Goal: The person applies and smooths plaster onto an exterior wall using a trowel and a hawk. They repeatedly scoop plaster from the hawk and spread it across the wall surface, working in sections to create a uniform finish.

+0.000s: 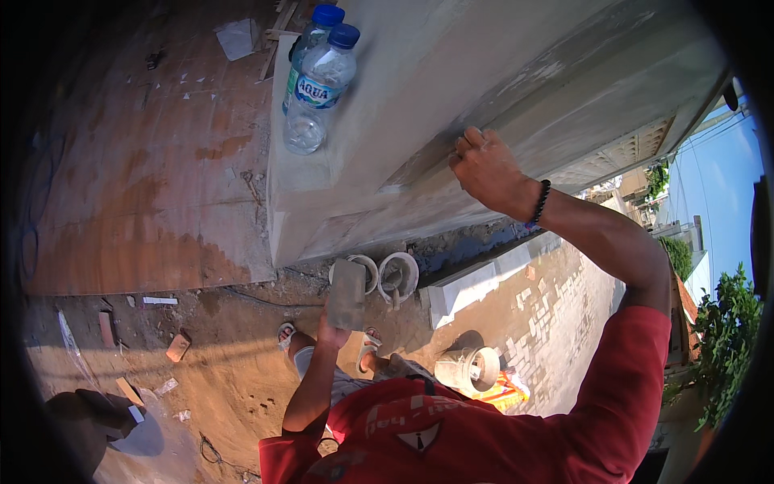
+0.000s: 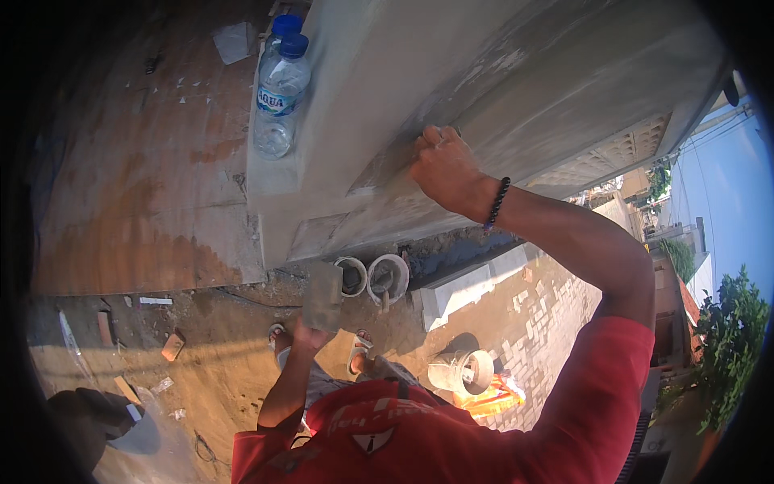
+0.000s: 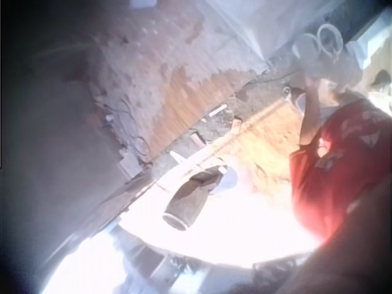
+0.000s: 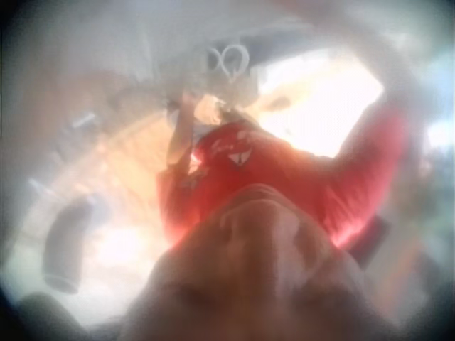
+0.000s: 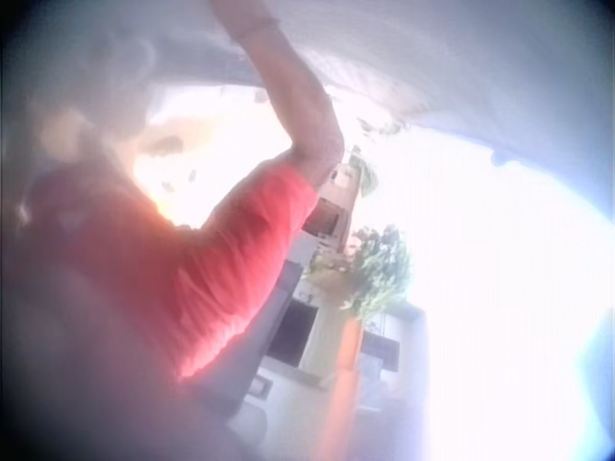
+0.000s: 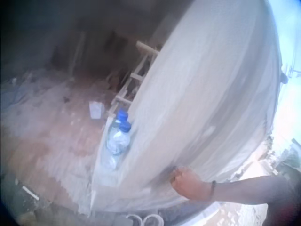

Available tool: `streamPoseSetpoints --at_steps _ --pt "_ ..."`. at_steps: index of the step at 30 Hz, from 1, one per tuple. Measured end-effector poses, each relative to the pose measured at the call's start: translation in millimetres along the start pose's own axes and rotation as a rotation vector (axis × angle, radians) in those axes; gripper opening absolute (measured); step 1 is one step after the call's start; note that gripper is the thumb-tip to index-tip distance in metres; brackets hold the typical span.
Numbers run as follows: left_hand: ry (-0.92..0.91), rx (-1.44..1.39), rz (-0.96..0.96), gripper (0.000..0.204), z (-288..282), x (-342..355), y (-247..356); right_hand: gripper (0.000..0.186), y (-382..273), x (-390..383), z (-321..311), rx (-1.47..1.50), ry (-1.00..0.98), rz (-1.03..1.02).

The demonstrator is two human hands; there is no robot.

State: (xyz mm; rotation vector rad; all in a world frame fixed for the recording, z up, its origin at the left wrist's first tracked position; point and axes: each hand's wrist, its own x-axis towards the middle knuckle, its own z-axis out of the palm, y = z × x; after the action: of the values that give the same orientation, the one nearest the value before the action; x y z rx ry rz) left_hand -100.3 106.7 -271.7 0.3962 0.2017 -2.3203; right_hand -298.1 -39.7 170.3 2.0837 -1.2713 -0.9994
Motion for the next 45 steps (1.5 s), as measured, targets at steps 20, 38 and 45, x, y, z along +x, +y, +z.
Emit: streamPoseSetpoints --at_steps 20,38,45 --pt "-0.092 0.030 -0.230 0.037 114.0 -14.9 18.2 0.010 262.8 -167.9 -241.2 0.152 0.279 0.257" --pt "0.001 0.224 -0.146 0.046 147.5 -66.1 103.6 0.033 72.6 -22.0 -6.4 0.808 1.452 1.097" --pt "-0.031 0.243 -0.195 0.042 155.4 -40.4 94.8 0.034 21.7 -43.2 96.2 1.287 1.421 1.351"
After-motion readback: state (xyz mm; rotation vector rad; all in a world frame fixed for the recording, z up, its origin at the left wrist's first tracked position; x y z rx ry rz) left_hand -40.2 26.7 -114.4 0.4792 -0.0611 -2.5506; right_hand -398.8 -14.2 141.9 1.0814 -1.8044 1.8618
